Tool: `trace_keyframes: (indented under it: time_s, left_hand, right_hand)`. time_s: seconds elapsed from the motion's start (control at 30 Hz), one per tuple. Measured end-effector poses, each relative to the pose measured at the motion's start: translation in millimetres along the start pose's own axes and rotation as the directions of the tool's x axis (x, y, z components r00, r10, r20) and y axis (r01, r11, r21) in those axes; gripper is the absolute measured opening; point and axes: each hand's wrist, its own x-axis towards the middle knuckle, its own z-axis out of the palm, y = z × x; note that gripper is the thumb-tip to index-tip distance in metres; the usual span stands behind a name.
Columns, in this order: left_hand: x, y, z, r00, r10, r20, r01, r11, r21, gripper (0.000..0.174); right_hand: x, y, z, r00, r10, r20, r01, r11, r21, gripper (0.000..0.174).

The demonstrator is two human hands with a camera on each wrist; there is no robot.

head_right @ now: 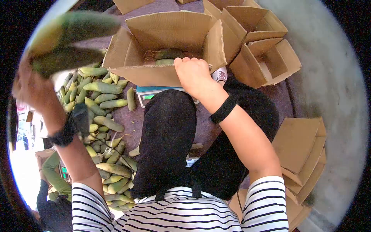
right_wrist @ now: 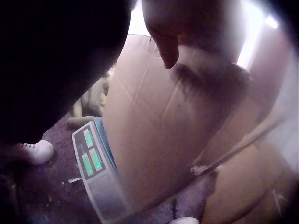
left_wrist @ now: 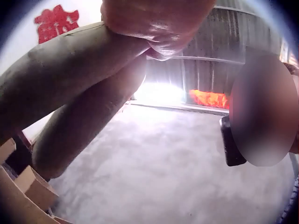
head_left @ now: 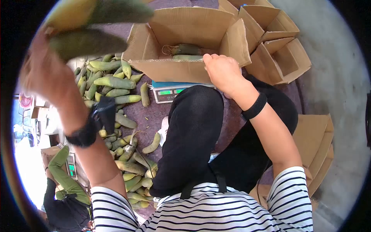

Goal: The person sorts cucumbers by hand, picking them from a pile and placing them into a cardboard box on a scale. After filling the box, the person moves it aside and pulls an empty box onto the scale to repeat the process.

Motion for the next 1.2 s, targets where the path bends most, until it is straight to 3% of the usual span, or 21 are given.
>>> trace_keyframes:
  time_s: [0.07, 0.1, 0.13, 0.2, 0.27, 0.33, 0.4, 0.47, 0.53, 0.6, 0.63, 0.67, 0.73, 0.8, 0.93, 1.0, 1.07, 1.2]
  left_hand:
    - [5.7, 17.0, 53.1, 0.982, 0.077, -0.174, -0.084, 0.996, -0.037, 0.026]
    - [2.5, 33.4, 73.1, 0.979, -0.18, -0.095, 0.143, 0.942, -0.305, 0.021]
    - [-4.4, 53.7, 91.5, 0.917, -0.397, 0.047, 0.361, 0.77, -0.526, 0.017]
    - [-28.0, 97.3, 127.8, 0.641, -0.695, 0.326, 0.633, 0.24, -0.736, 0.015]
    - [-79.6, 88.4, 170.9, 0.512, -0.586, 0.628, 0.798, 0.055, -0.6, 0.017]
    - [-118.0, 71.9, 168.5, 0.542, -0.462, 0.702, 0.827, 0.44, -0.349, 0.018]
    - [-145.9, 55.2, 139.5, 0.67, -0.408, 0.62, 0.696, 0.635, -0.334, 0.019]
    - [-161.8, 51.6, 87.5, 0.696, -0.452, 0.558, 0.661, 0.708, -0.25, 0.02]
    - [-201.0, 42.8, 41.4, 0.645, -0.491, 0.585, 0.674, 0.727, -0.131, 0.019]
    - [-267.0, 37.8, -0.3, 0.452, -0.542, 0.708, 0.822, 0.562, -0.095, 0.015]
    - [-300.3, 40.6, -22.9, 0.368, -0.51, 0.778, 0.81, 0.586, 0.001, 0.016]
    - [-331.7, 44.3, -47.9, 0.267, -0.482, 0.835, 0.788, 0.607, 0.098, 0.016]
    - [-380.3, 53.5, -95.1, 0.042, -0.401, 0.915, 0.754, 0.613, 0.234, 0.023]
    - [-426.4, 63.1, -128.2, -0.178, -0.428, 0.886, 0.536, 0.713, 0.452, 0.029]
    - [-452.4, 70.7, -157.1, -0.287, -0.433, 0.854, 0.437, 0.734, 0.519, 0.034]
    - [-463.1, 69.0, -153.6, -0.288, -0.451, 0.845, 0.393, 0.749, 0.534, 0.035]
    - [-471.9, 67.7, -146.0, -0.165, -0.435, 0.885, 0.35, 0.813, 0.465, 0.03]
    - [-501.7, 69.1, -122.0, -0.136, -0.318, 0.938, 0.309, 0.886, 0.345, 0.025]
  right_hand:
    - [-1.3, 1.1, -1.0, 1.0, 0.0, -0.001, 0.0, 1.0, 0.003, 0.014]
    - [-1.6, 1.0, -1.1, 1.0, -0.012, -0.007, 0.012, 1.0, -0.004, 0.012]
    - [-1.7, 1.4, -0.7, 1.0, -0.025, -0.013, 0.025, 1.0, -0.011, 0.012]
    - [-1.9, 1.9, 2.1, 0.999, -0.029, -0.035, 0.028, 1.0, -0.01, 0.011]
    - [-2.2, 2.2, 2.7, 0.999, -0.028, -0.032, 0.027, 0.999, -0.027, 0.011]
    - [-5.2, 1.3, 2.3, 0.999, -0.037, 0.001, 0.037, 0.999, -0.024, 0.012]
    - [-7.0, 5.8, 1.9, 0.999, -0.036, 0.039, 0.036, 0.999, -0.019, 0.014]
    - [-4.9, 3.8, 3.4, 0.993, -0.045, -0.111, 0.04, 0.998, -0.046, 0.014]
    - [0.7, 10.2, -2.2, 0.998, -0.019, -0.06, 0.017, 1.0, -0.024, 0.014]
    - [-0.8, 10.0, -1.0, 0.999, -0.045, 0.025, 0.045, 0.999, -0.02, 0.013]
    - [-1.2, 7.1, -2.6, 0.997, -0.029, 0.069, 0.032, 0.999, -0.03, 0.013]
    - [-2.3, 3.2, -4.2, 0.993, -0.018, 0.115, 0.022, 0.999, -0.04, 0.014]
    - [-6.5, 5.4, -4.4, 0.996, -0.078, 0.037, 0.079, 0.997, -0.023, 0.016]
    - [-5.0, 5.4, -4.5, 0.997, -0.075, -0.002, 0.075, 0.997, 0.02, 0.019]
    - [-2.6, 3.4, -3.9, 0.998, -0.066, 0.007, 0.066, 0.998, 0.003, 0.02]
    - [-3.0, 3.0, -2.1, 0.998, -0.068, 0.013, 0.068, 0.998, 0.0, 0.021]
    - [-3.9, 2.6, -2.0, 0.999, -0.054, 0.005, 0.054, 0.998, 0.027, 0.021]
    - [-2.1, 0.8, -1.8, 0.999, -0.033, 0.009, 0.033, 0.999, 0.016, 0.02]
